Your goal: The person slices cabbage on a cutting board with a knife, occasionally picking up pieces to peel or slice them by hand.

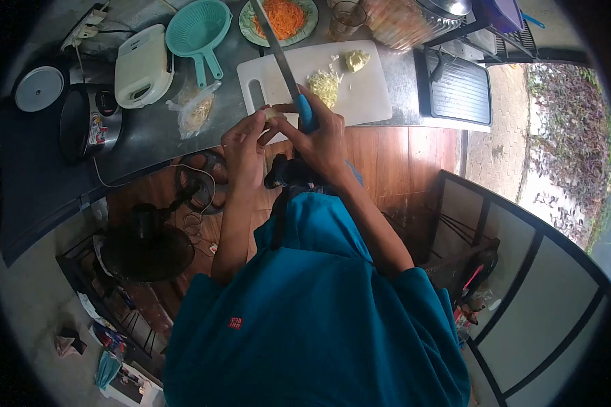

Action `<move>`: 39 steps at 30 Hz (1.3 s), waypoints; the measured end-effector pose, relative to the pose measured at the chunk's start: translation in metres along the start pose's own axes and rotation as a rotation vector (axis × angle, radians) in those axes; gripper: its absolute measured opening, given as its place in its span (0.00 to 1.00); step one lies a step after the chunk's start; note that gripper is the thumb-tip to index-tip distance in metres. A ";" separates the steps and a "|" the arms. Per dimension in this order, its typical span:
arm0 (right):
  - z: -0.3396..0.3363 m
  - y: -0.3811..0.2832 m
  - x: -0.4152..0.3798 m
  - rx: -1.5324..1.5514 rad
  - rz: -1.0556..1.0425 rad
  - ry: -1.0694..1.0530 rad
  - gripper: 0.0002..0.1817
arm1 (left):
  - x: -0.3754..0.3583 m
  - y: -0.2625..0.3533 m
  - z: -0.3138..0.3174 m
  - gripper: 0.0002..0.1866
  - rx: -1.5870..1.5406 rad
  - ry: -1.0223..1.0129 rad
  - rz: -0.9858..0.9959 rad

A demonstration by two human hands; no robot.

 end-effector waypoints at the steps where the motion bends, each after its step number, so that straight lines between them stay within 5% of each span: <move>1: 0.002 0.002 0.001 0.001 -0.002 -0.002 0.25 | 0.002 0.001 0.000 0.17 0.068 0.027 0.026; 4: 0.009 0.009 0.008 -0.005 -0.002 0.022 0.22 | 0.000 0.008 0.006 0.15 0.032 0.084 0.016; 6: 0.017 0.023 0.010 0.422 0.167 0.067 0.19 | 0.002 0.005 0.007 0.15 -0.036 0.077 0.057; 12: 0.022 0.033 0.014 0.527 0.305 0.041 0.15 | 0.003 -0.004 0.006 0.16 -0.107 0.123 0.063; 16: 0.025 0.037 0.015 0.517 0.356 0.016 0.14 | 0.002 -0.006 0.005 0.16 -0.087 0.108 0.043; 18: 0.028 0.035 0.015 0.578 0.369 0.049 0.22 | 0.002 -0.005 0.003 0.17 -0.075 0.105 0.072; 25: 0.033 0.039 0.014 0.603 0.410 0.058 0.22 | 0.006 -0.007 0.001 0.19 0.121 0.163 0.142; 27: 0.034 0.042 0.011 0.588 0.425 0.041 0.15 | 0.008 -0.008 -0.002 0.19 0.156 0.170 0.179; 39: 0.040 0.068 0.018 0.468 0.277 0.142 0.20 | 0.025 -0.013 -0.011 0.12 0.379 0.207 0.395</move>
Point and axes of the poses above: each hand's wrist, its own x-axis towards the middle knuckle, its own z-axis out of the palm, y = z × x, the point moved 8 cm from there along x, towards the middle knuckle, and after that the axes turned 10 degrees about y, right-handed, at the moved point
